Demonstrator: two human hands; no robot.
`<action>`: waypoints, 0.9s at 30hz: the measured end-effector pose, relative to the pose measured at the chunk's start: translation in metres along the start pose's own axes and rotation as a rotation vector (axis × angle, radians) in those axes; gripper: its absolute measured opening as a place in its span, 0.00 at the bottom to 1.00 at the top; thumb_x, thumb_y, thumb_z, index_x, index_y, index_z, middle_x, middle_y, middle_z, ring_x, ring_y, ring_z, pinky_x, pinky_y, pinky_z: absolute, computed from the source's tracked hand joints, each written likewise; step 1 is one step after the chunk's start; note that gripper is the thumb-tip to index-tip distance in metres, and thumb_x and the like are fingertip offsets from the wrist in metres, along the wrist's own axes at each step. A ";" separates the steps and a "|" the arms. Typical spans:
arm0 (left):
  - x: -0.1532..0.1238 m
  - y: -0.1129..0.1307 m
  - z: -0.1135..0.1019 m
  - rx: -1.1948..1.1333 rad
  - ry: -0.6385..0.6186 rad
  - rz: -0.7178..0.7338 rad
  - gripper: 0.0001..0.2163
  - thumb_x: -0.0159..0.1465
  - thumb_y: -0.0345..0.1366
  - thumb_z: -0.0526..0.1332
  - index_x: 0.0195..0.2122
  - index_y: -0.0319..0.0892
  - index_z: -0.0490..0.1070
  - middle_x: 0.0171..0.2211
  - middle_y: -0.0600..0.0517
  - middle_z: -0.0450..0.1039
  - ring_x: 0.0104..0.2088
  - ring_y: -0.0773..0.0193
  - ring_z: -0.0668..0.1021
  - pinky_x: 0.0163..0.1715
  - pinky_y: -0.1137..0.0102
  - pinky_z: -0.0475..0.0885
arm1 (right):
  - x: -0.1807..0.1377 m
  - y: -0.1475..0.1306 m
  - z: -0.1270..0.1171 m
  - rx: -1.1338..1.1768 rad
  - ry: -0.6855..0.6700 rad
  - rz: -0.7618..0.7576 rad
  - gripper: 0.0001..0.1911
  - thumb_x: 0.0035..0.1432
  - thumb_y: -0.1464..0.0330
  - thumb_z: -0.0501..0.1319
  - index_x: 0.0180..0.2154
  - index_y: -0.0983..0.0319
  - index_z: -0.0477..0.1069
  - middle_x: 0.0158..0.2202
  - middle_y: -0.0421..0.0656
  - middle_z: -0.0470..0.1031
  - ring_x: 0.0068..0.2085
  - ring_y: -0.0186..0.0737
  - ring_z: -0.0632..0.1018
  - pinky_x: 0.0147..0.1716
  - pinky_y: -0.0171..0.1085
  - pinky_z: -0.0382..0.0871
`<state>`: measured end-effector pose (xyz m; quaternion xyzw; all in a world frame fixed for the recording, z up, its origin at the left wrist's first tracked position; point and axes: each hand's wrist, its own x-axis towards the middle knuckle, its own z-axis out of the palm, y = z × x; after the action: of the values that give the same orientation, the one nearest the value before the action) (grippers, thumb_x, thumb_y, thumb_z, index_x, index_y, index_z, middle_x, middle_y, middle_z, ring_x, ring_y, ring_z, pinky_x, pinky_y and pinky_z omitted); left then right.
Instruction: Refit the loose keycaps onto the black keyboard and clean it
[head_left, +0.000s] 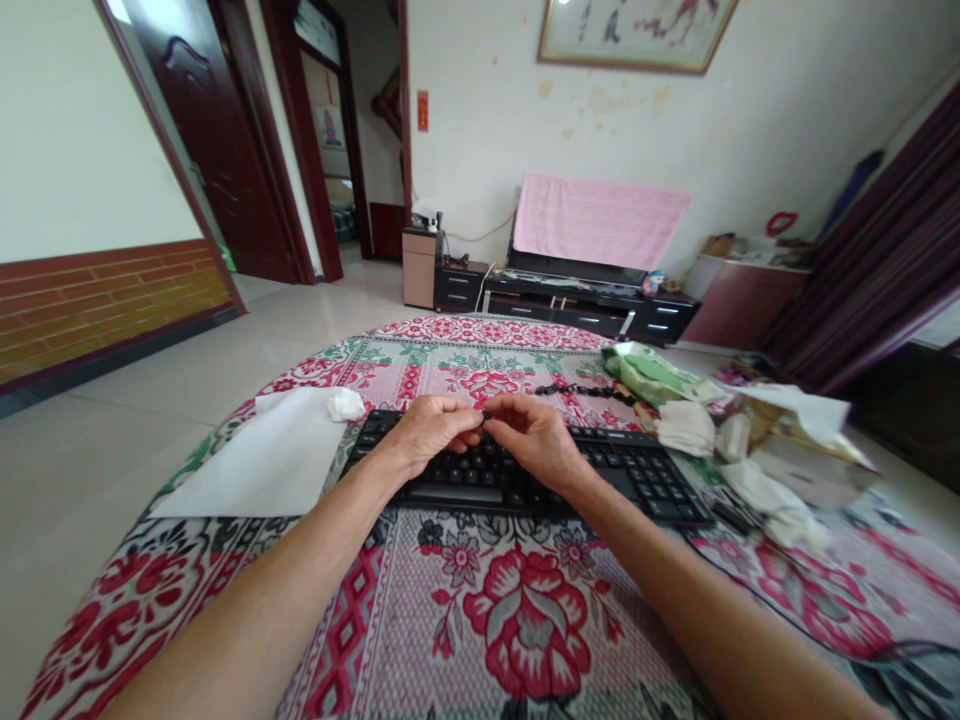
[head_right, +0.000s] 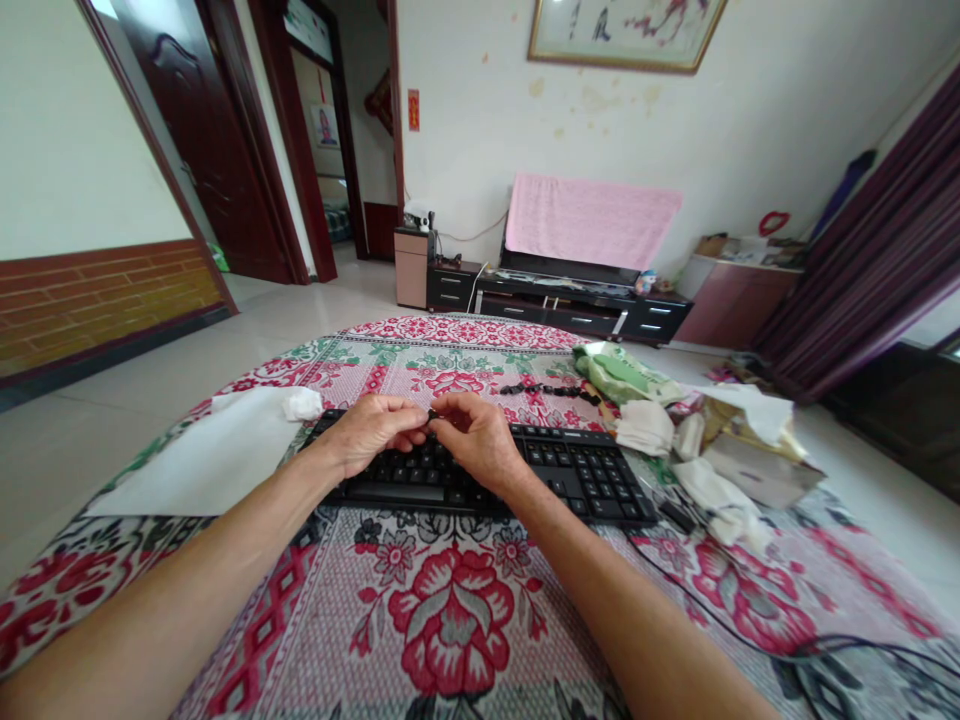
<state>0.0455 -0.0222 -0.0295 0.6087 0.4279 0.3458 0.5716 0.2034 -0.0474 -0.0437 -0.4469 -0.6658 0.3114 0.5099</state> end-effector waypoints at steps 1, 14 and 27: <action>0.000 -0.001 -0.001 -0.026 -0.006 -0.001 0.07 0.53 0.37 0.60 0.24 0.37 0.70 0.21 0.53 0.72 0.22 0.72 0.72 0.23 0.76 0.65 | -0.001 0.001 0.001 -0.003 -0.010 0.005 0.10 0.48 0.68 0.61 0.35 0.62 0.70 0.31 0.41 0.74 0.32 0.33 0.74 0.35 0.36 0.69; 0.002 0.002 -0.003 0.186 0.153 0.092 0.10 0.54 0.41 0.58 0.28 0.38 0.72 0.26 0.52 0.74 0.22 0.71 0.72 0.20 0.76 0.63 | 0.011 -0.005 -0.032 -0.504 -0.123 -0.055 0.11 0.51 0.70 0.57 0.35 0.61 0.76 0.32 0.42 0.76 0.32 0.35 0.74 0.34 0.35 0.66; 0.005 -0.010 0.001 0.826 0.132 0.532 0.09 0.57 0.34 0.57 0.31 0.45 0.77 0.28 0.53 0.76 0.30 0.67 0.75 0.32 0.72 0.67 | 0.013 -0.007 -0.030 -0.862 -0.402 -0.089 0.11 0.51 0.73 0.57 0.32 0.59 0.78 0.26 0.40 0.75 0.28 0.34 0.70 0.29 0.33 0.59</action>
<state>0.0467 -0.0184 -0.0400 0.8493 0.3941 0.3192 0.1464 0.2290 -0.0396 -0.0244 -0.5196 -0.8383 0.0650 0.1518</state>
